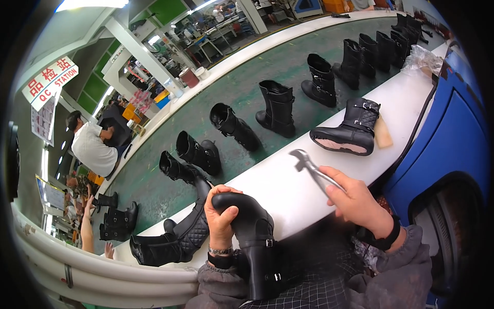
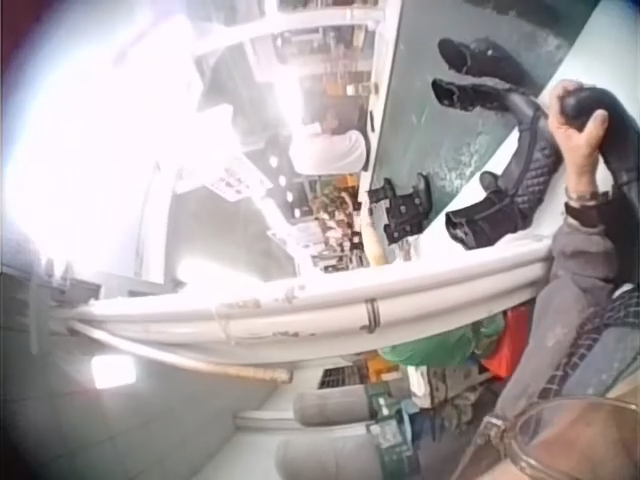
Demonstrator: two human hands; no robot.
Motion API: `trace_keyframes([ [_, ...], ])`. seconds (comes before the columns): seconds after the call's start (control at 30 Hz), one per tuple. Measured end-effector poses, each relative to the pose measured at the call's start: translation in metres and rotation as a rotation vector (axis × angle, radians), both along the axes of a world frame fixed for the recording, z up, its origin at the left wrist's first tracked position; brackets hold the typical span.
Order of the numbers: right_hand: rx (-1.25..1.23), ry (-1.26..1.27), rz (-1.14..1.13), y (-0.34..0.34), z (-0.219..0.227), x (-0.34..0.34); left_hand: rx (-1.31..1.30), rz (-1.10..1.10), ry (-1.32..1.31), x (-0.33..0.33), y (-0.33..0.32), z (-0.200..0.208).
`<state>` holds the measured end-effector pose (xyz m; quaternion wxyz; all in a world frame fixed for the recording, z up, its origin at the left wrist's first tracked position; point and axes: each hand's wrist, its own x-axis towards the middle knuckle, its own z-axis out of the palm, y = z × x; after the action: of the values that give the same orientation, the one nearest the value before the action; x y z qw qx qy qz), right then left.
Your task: Inspecting and processing boots on a factory production line, using pliers and a machine.
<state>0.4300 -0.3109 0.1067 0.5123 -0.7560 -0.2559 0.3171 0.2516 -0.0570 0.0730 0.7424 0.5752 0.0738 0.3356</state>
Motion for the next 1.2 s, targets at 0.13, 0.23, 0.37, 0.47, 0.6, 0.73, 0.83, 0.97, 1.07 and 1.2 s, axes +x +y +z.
trace_keyframes([
  [0.13, 0.353, 0.063, 0.117, -0.007, 0.041, -0.012, 0.113, 0.027, 0.056, -0.002, -0.006, 0.003],
  [0.23, 0.582, 0.035, 0.103, 0.002, 0.051, -0.025, 0.138, 0.059, 0.096, -0.004, -0.009, 0.005],
  [0.37, 0.209, -0.204, 0.569, 0.035, 0.051, -0.024, 0.351, 0.183, 0.135, -0.008, -0.01, 0.006],
  [0.47, 0.212, -0.17, 0.506, 0.035, 0.068, -0.013, 0.305, 0.089, 0.092, -0.011, -0.009, 0.007],
  [0.6, 0.362, -0.101, 0.356, 0.021, 0.089, -0.015, 0.337, 0.057, 0.113, -0.007, -0.009, 0.005],
  [0.73, 0.292, -0.052, 0.396, 0.033, 0.082, -0.026, 0.325, 0.04, 0.111, -0.006, -0.007, 0.005],
  [0.83, 0.135, -0.245, 0.52, 0.04, 0.075, -0.022, 0.437, 0.08, 0.105, -0.008, -0.003, 0.008],
  [0.97, 0.164, -0.134, 0.356, 0.03, 0.073, -0.023, 0.253, 0.071, 0.118, -0.011, -0.008, 0.007],
  [1.07, 0.398, -0.165, 0.214, 0.03, 0.065, -0.03, 0.151, 0.008, 0.159, -0.005, -0.01, 0.006],
  [1.2, 0.082, -0.317, 0.481, 0.038, 0.04, -0.018, 0.179, 0.045, 0.052, 0.0, -0.008, 0.011],
])
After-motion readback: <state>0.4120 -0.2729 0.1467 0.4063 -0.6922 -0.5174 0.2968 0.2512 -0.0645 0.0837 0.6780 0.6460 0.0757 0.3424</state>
